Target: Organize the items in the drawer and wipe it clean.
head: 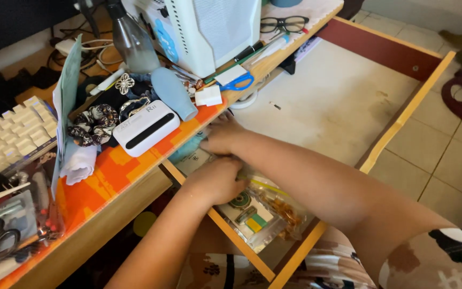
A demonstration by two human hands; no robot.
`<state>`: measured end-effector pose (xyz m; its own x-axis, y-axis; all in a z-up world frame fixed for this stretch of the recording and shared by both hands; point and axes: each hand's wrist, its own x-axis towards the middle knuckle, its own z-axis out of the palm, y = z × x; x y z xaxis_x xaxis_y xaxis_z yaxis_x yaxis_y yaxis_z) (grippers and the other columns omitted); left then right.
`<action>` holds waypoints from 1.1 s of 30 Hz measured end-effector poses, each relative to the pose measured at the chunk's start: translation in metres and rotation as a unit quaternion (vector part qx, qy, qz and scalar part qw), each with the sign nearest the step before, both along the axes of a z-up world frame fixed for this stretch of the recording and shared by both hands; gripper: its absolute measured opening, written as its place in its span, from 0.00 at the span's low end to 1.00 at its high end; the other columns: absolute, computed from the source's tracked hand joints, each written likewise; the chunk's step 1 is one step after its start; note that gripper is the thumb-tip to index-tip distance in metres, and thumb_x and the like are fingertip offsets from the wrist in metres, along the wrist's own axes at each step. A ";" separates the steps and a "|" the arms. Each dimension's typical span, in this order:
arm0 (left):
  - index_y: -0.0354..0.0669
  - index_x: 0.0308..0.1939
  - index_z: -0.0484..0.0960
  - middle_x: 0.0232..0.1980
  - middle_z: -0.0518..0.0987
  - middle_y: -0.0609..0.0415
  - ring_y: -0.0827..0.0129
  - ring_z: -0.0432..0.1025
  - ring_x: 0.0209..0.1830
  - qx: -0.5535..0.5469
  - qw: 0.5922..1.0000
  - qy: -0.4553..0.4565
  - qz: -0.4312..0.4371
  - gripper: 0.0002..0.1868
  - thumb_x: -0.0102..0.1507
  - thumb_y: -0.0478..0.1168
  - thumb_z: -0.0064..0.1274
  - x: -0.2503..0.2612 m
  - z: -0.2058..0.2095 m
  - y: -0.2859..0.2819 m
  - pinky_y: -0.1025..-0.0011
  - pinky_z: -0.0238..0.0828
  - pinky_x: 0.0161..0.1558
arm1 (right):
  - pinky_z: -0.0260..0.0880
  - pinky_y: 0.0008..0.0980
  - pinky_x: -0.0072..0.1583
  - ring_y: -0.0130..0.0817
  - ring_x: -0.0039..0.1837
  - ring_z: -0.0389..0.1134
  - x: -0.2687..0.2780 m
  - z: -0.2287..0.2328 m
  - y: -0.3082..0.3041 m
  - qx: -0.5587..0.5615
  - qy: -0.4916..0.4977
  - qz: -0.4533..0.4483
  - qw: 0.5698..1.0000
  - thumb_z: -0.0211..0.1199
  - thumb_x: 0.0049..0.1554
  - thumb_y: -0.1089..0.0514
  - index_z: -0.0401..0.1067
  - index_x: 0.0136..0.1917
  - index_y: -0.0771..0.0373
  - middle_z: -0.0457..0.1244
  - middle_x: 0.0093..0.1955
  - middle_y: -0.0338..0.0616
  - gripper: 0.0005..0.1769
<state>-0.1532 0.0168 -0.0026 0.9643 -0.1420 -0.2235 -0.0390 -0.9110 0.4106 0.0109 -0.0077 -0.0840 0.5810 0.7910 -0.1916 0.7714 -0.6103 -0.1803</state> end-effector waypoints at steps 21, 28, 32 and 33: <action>0.40 0.79 0.45 0.83 0.39 0.35 0.44 0.42 0.82 0.238 0.951 0.038 0.196 0.55 0.60 0.64 0.56 0.024 -0.001 -0.004 0.45 0.42 0.76 | 0.34 0.58 0.80 0.40 0.86 0.33 -0.018 0.049 -0.088 -0.095 0.033 0.002 0.995 0.56 0.54 0.56 0.35 0.85 0.46 0.39 0.86 0.37 0.52; 0.48 0.83 0.33 0.86 0.34 0.45 0.45 0.41 0.83 0.211 0.928 0.144 0.270 0.61 0.60 0.68 0.53 0.040 0.002 -0.007 0.42 0.43 0.76 | 0.45 0.59 0.77 0.45 0.84 0.41 -0.006 0.047 -0.107 -0.107 0.019 0.044 0.993 0.54 0.58 0.49 0.45 0.83 0.53 0.45 0.84 0.40 0.43; 0.47 0.82 0.30 0.85 0.30 0.45 0.40 0.35 0.84 0.211 0.927 0.173 0.258 0.64 0.59 0.72 0.52 0.043 -0.001 -0.007 0.48 0.42 0.77 | 0.66 0.42 0.66 0.50 0.70 0.63 0.007 0.047 -0.114 -0.049 0.044 0.093 0.994 0.57 0.48 0.57 0.64 0.73 0.56 0.60 0.72 0.52 0.38; 0.45 0.82 0.29 0.85 0.30 0.41 0.38 0.35 0.83 0.224 0.930 0.174 0.235 0.66 0.58 0.74 0.51 0.042 -0.004 -0.004 0.52 0.40 0.78 | 0.69 0.42 0.63 0.49 0.65 0.70 0.005 0.053 -0.116 -0.065 0.054 0.068 0.994 0.56 0.48 0.58 0.71 0.70 0.52 0.68 0.65 0.52 0.35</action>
<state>-0.1115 0.0127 -0.0064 0.7544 0.4589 -0.4693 0.4707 -0.8766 -0.1005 0.0159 -0.1233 -0.0306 0.4411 0.8253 -0.3526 0.8289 -0.5252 -0.1925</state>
